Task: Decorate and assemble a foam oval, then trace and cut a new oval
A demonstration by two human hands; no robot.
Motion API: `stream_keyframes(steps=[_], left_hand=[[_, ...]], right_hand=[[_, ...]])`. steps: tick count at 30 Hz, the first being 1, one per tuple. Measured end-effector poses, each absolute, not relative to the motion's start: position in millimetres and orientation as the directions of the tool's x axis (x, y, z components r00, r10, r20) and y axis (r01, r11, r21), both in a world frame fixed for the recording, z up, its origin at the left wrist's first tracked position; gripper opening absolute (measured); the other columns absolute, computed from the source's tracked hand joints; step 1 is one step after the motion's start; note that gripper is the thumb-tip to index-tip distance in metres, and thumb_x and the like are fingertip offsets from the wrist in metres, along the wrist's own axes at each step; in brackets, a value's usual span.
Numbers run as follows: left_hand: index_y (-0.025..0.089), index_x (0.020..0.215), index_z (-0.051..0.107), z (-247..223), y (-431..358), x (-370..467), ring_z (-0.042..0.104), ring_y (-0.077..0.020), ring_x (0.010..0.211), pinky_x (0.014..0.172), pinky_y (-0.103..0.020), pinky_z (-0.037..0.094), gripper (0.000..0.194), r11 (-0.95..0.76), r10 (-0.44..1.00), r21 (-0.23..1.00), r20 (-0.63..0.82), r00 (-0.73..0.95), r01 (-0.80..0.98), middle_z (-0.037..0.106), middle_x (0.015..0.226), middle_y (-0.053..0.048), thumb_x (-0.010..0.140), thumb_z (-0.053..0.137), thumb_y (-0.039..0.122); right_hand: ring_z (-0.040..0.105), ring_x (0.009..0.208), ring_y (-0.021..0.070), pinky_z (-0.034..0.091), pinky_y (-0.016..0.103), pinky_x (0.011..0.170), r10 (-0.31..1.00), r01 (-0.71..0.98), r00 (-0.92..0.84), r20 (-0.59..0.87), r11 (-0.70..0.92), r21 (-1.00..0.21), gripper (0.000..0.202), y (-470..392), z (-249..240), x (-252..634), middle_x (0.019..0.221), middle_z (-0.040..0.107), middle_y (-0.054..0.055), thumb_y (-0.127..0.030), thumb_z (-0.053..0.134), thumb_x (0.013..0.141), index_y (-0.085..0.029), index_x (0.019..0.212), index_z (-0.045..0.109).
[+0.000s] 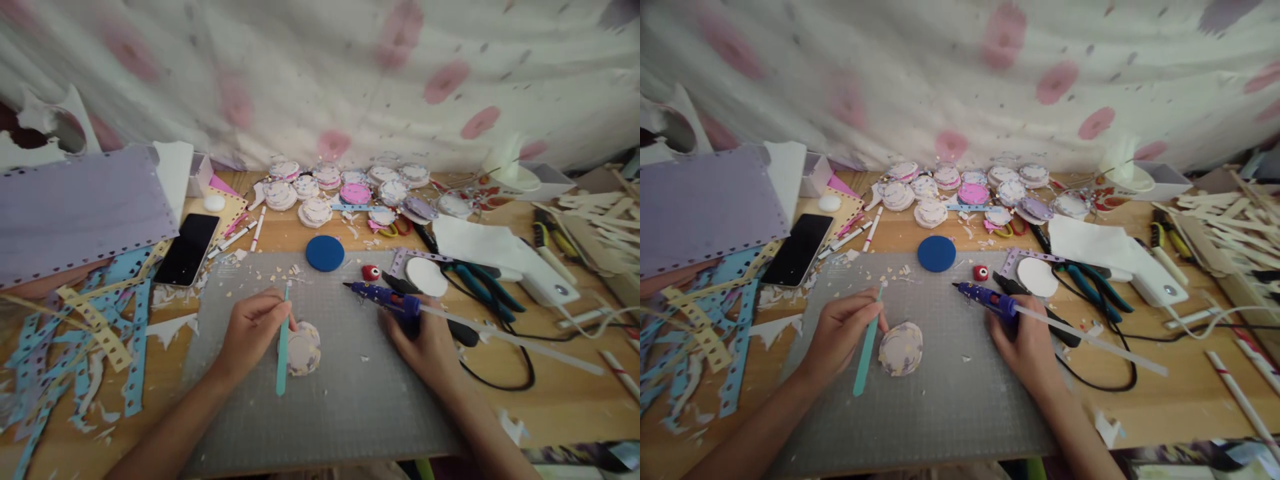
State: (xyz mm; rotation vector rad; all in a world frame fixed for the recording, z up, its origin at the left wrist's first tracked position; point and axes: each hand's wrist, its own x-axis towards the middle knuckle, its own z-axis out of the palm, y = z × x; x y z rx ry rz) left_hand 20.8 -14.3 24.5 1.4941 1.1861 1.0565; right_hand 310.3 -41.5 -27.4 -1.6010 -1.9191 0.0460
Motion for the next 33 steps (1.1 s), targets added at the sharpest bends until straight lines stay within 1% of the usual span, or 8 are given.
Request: stream_keyframes(steps=[3, 6, 11, 14, 21, 27, 30, 33], left_hand=[[0.018, 0.054, 0.064, 27, -18, 22, 0.051, -0.0126, 0.061, 0.063, -0.027, 0.041, 0.036, -0.067, 0.994, 0.983, 0.05, 0.099, 0.173, 0.056, 0.058, 0.001, 0.088, 0.05, 0.019], [0.018, 0.053, 0.064, 30, -20, 27, 0.051, -0.0128, 0.06, 0.058, -0.026, 0.04, 0.037, -0.038, 0.997, 0.988, 0.028, 0.066, 0.151, 0.057, 0.057, 0.0, 0.087, 0.05, 0.019], [0.018, 0.048, 0.062, 42, -22, 49, 0.05, -0.0118, 0.056, 0.057, -0.025, 0.039, 0.036, -0.069, 0.996, 0.964, 0.052, 0.072, 0.259, 0.05, 0.051, 0.002, 0.082, 0.05, 0.017], [0.018, 0.045, 0.056, 49, -25, 64, 0.05, -0.0123, 0.055, 0.055, -0.025, 0.037, 0.035, -0.12, 0.99, 0.93, 0.086, 0.11, 0.347, 0.048, 0.048, 0.003, 0.079, 0.05, 0.014], [0.018, 0.045, 0.04, 48, -25, 71, 0.042, -0.0121, 0.053, 0.057, -0.026, 0.035, 0.042, -0.289, 0.957, 0.788, 0.233, 0.17, 0.544, 0.039, 0.048, 0.004, 0.087, 0.049, 0.019], [0.017, 0.068, 0.057, 40, -23, 29, 0.052, -0.0159, 0.073, 0.072, -0.029, 0.041, 0.023, -0.392, 0.909, 0.726, 0.208, 0.362, 0.565, 0.057, 0.069, -0.001, 0.09, 0.049, 0.022], [0.018, 0.08, 0.059, 31, -24, 9, 0.052, -0.018, 0.084, 0.078, -0.031, 0.042, 0.004, -0.434, 0.86, 0.691, 0.128, 0.494, 0.578, 0.058, 0.082, -0.003, 0.083, 0.056, 0.02], [0.018, 0.078, 0.057, 22, -22, 5, 0.053, -0.0178, 0.088, 0.081, -0.032, 0.043, 0.007, -0.468, 0.805, 0.709, 0.095, 0.586, 0.528, 0.058, 0.088, -0.004, 0.083, 0.053, 0.014]], right_hand=[[0.055, 0.09, 0.0291, 0.044, 0.047, 0.079, 0.796, 0.915, 0.042, 0.604, 0.213, -0.344, 0.036, -65, -30, 317, 0.097, 0.056, 0.011, -0.028, 0.065, 0.077, -0.018, 0.106, 0.047], [0.055, 0.077, 0.0238, 0.045, 0.04, 0.069, 0.733, 0.893, 0.06, 0.678, 0.264, -0.364, 0.026, -89, -26, 315, 0.086, 0.055, 0.006, -0.018, 0.068, 0.073, -0.022, 0.09, 0.048], [0.055, 0.069, 0.0179, 0.046, 0.032, 0.061, 0.73, 0.63, -0.208, 0.651, 0.609, -0.482, 0.03, -86, -3, 272, 0.081, 0.056, 0.001, -0.008, 0.062, 0.071, -0.025, 0.089, 0.044], [0.052, 0.065, 0.0176, 0.043, 0.03, 0.056, 0.743, 0.528, -0.334, 0.58, 0.657, -0.538, 0.028, -61, 12, 240, 0.079, 0.059, 0.002, -0.015, 0.065, 0.07, -0.025, 0.083, 0.042], [0.042, 0.059, 0.018, 0.032, 0.03, 0.054, 0.6, 0.491, -0.572, 0.56, 0.797, -0.352, 0.024, -25, 21, 218, 0.062, 0.049, 0.0, -0.004, 0.045, 0.078, -0.024, 0.066, 0.039], [0.04, 0.058, 0.0125, 0.032, 0.025, 0.053, 0.762, 0.257, -0.249, 0.598, 0.648, -0.717, 0.026, -31, 2, 226, 0.072, 0.043, -0.003, -0.004, 0.044, 0.083, -0.025, 0.08, 0.031], [0.038, 0.059, 0.0119, 0.032, 0.024, 0.053, 0.871, 0.051, -0.132, 0.473, 0.482, -0.875, 0.019, -38, -1, 223, 0.072, 0.039, -0.004, -0.012, 0.04, 0.091, -0.025, 0.085, 0.028], [0.035, 0.059, 0.0118, 0.032, 0.023, 0.053, 0.922, -0.078, -0.164, 0.351, 0.343, -0.936, 0.017, -43, 4, 219, 0.07, 0.036, -0.004, -0.021, 0.038, 0.095, -0.025, 0.083, 0.027]])
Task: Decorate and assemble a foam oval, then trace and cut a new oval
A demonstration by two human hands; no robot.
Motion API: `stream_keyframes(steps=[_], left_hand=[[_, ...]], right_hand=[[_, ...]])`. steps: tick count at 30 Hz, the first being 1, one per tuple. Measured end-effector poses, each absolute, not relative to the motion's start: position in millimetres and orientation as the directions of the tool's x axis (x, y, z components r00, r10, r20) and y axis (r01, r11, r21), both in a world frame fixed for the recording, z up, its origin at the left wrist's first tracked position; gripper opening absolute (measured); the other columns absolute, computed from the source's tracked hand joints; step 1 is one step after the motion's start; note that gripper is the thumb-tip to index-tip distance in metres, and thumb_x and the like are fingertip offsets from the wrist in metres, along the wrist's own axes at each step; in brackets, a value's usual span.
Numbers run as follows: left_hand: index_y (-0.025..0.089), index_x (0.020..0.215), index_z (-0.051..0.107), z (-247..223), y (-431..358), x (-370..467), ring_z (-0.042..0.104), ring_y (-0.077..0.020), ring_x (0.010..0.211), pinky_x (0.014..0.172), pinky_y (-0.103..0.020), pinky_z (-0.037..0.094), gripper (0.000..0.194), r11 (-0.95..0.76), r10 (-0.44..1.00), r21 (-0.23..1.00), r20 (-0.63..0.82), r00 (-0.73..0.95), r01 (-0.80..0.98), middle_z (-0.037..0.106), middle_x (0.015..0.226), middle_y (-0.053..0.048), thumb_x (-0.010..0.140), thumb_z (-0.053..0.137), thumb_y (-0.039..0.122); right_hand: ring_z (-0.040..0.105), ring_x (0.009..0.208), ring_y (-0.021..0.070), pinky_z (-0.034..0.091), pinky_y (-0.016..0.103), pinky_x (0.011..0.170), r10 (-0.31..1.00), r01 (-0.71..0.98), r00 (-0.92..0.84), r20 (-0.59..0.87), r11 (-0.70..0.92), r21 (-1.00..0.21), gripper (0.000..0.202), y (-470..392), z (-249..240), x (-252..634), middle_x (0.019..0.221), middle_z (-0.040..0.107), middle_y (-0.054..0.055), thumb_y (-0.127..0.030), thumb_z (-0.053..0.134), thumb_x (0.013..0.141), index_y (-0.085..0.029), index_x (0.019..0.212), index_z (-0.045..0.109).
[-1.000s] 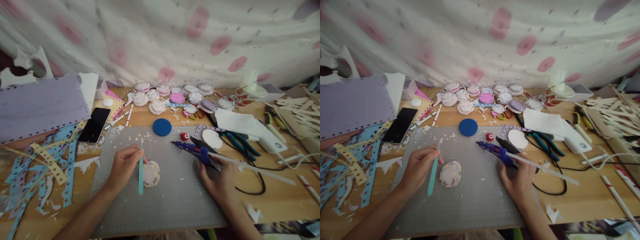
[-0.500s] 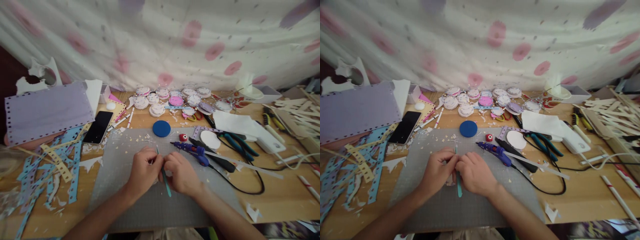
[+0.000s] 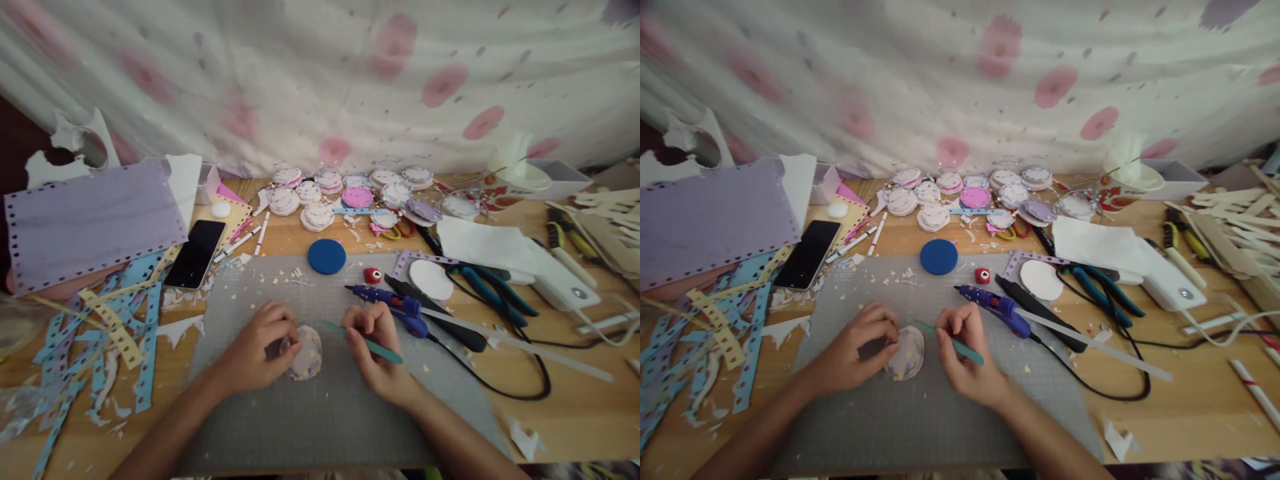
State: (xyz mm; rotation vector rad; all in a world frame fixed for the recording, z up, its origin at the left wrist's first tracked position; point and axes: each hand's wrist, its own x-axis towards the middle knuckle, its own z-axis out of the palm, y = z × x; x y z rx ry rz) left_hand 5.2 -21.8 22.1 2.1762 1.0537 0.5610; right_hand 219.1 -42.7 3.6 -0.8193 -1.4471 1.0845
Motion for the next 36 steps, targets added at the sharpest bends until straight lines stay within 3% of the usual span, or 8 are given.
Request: stream_keyframes(steps=[5, 10, 20, 36], left_hand=[[0.017, 0.077, 0.056, 12, -9, 10, 0.056, -0.015, 0.08, 0.074, -0.027, 0.045, 0.012, -0.463, 0.736, 0.792, 0.093, 0.671, 0.398, 0.059, 0.087, -0.005, 0.086, 0.048, 0.013], [0.016, 0.077, 0.056, 6, -6, 6, 0.055, -0.0144, 0.074, 0.068, -0.026, 0.046, 0.013, -0.452, 0.747, 0.826, 0.144, 0.649, 0.337, 0.059, 0.079, -0.005, 0.086, 0.048, 0.013], [0.017, 0.076, 0.058, 8, -9, 4, 0.056, -0.0154, 0.074, 0.07, -0.028, 0.044, 0.011, -0.442, 0.758, 0.827, 0.136, 0.638, 0.348, 0.06, 0.08, -0.005, 0.081, 0.052, 0.009], [0.014, 0.081, 0.06, 8, -7, 3, 0.058, -0.0141, 0.078, 0.074, -0.027, 0.046, 0.013, -0.414, 0.757, 0.859, 0.141, 0.638, 0.301, 0.061, 0.085, -0.006, 0.085, 0.05, 0.008]], right_hand=[[0.033, 0.058, 0.0118, 0.033, 0.023, 0.052, 0.95, -0.145, -0.187, 0.252, 0.227, -0.963, 0.021, -42, 7, 220, 0.068, 0.035, -0.005, -0.027, 0.04, 0.096, -0.025, 0.082, 0.025], [0.033, 0.058, 0.0127, 0.032, 0.024, 0.052, 0.955, -0.159, -0.217, 0.202, 0.169, -0.973, 0.021, -39, 4, 227, 0.067, 0.035, -0.005, -0.029, 0.041, 0.096, -0.026, 0.082, 0.025], [0.033, 0.061, 0.0143, 0.03, 0.026, 0.056, 0.936, -0.22, -0.346, 0.073, -0.005, -0.975, 0.021, -40, 4, 229, 0.069, 0.037, -0.005, -0.027, 0.042, 0.096, -0.026, 0.082, 0.027], [0.031, 0.064, 0.0142, 0.026, 0.028, 0.057, 0.92, -0.26, -0.385, 0.075, -0.03, -0.965, 0.021, -42, 3, 229, 0.072, 0.036, -0.004, -0.025, 0.04, 0.098, -0.025, 0.082, 0.026]])
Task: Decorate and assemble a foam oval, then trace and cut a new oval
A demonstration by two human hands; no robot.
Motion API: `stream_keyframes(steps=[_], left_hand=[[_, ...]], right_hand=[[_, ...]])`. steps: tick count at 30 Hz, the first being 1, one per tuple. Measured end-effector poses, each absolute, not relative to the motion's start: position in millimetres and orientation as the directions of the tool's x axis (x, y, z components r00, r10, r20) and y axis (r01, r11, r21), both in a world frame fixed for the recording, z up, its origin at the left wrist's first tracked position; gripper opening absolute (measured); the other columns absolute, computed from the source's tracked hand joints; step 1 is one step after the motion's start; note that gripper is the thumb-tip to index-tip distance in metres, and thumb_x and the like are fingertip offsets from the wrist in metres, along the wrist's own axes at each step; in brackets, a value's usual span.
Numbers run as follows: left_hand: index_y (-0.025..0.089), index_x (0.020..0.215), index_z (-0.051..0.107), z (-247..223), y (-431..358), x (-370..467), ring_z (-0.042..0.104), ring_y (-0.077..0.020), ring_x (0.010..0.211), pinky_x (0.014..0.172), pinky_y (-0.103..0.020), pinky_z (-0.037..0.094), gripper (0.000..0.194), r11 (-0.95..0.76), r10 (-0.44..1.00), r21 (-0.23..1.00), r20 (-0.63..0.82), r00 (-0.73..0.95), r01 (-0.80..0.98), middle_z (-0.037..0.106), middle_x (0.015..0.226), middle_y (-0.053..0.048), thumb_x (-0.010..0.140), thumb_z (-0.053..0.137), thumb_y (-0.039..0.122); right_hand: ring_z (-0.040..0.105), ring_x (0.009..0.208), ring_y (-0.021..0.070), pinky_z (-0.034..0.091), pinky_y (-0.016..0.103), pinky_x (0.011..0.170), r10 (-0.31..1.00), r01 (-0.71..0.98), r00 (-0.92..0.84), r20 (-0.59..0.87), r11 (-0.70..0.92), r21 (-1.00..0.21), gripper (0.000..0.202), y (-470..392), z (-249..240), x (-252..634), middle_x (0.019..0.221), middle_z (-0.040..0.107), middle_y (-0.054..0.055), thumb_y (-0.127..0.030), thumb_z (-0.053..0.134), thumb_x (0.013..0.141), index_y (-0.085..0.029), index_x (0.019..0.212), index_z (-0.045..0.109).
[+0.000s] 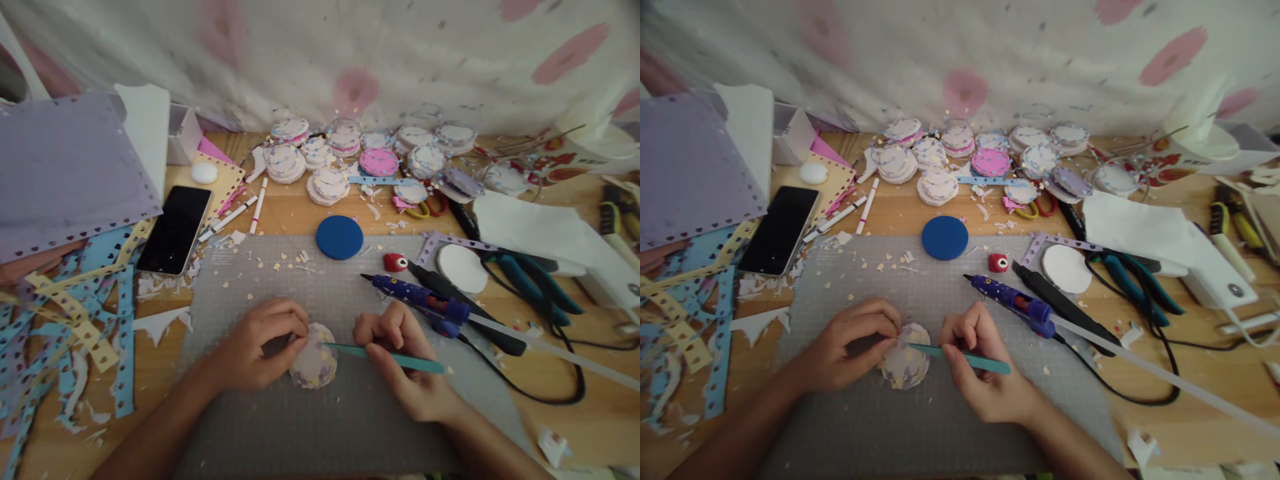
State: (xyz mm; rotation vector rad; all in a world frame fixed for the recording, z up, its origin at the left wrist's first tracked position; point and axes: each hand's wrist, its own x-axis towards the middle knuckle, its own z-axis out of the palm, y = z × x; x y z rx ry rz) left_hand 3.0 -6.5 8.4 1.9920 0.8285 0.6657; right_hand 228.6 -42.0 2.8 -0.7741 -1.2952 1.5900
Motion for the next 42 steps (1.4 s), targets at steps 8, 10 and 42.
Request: stream_keyframes(steps=[8, 10, 42], left_hand=[[0.014, 0.081, 0.059, 10.3, -7.2, 0.6, 0.058, -0.0137, 0.08, 0.076, -0.027, 0.045, 0.012, -0.364, 0.756, 0.899, 0.131, 0.642, 0.245, 0.061, 0.084, -0.005, 0.086, 0.052, 0.006], [0.014, 0.08, 0.059, 10.4, -6.5, 0.3, 0.057, -0.0138, 0.081, 0.077, -0.028, 0.044, 0.012, -0.351, 0.76, 0.907, 0.129, 0.637, 0.235, 0.062, 0.083, -0.005, 0.086, 0.052, 0.006], [0.015, 0.08, 0.058, 12.6, -9.1, 1.4, 0.058, -0.0155, 0.08, 0.075, -0.03, 0.046, 0.012, -0.283, 0.775, 0.945, 0.127, 0.619, 0.161, 0.061, 0.083, -0.006, 0.088, 0.051, 0.011]], right_hand=[[0.031, 0.064, 0.0139, 0.026, 0.028, 0.057, 0.916, -0.245, -0.39, 0.097, -0.001, -0.969, 0.021, -42.3, 2.7, 228.9, 0.072, 0.036, -0.003, -0.024, 0.04, 0.098, -0.025, 0.082, 0.026], [0.031, 0.064, 0.0139, 0.026, 0.028, 0.057, 0.917, -0.244, -0.386, 0.104, 0.007, -0.97, 0.021, -42.2, 3.1, 229.1, 0.072, 0.036, -0.004, -0.024, 0.04, 0.098, -0.025, 0.082, 0.026], [0.03, 0.061, 0.0136, 0.027, 0.027, 0.057, 0.94, -0.347, -0.337, 0.052, -0.072, -0.935, 0.023, -39.9, 4.5, 228.4, 0.069, 0.037, -0.005, -0.03, 0.046, 0.096, -0.025, 0.081, 0.029]])
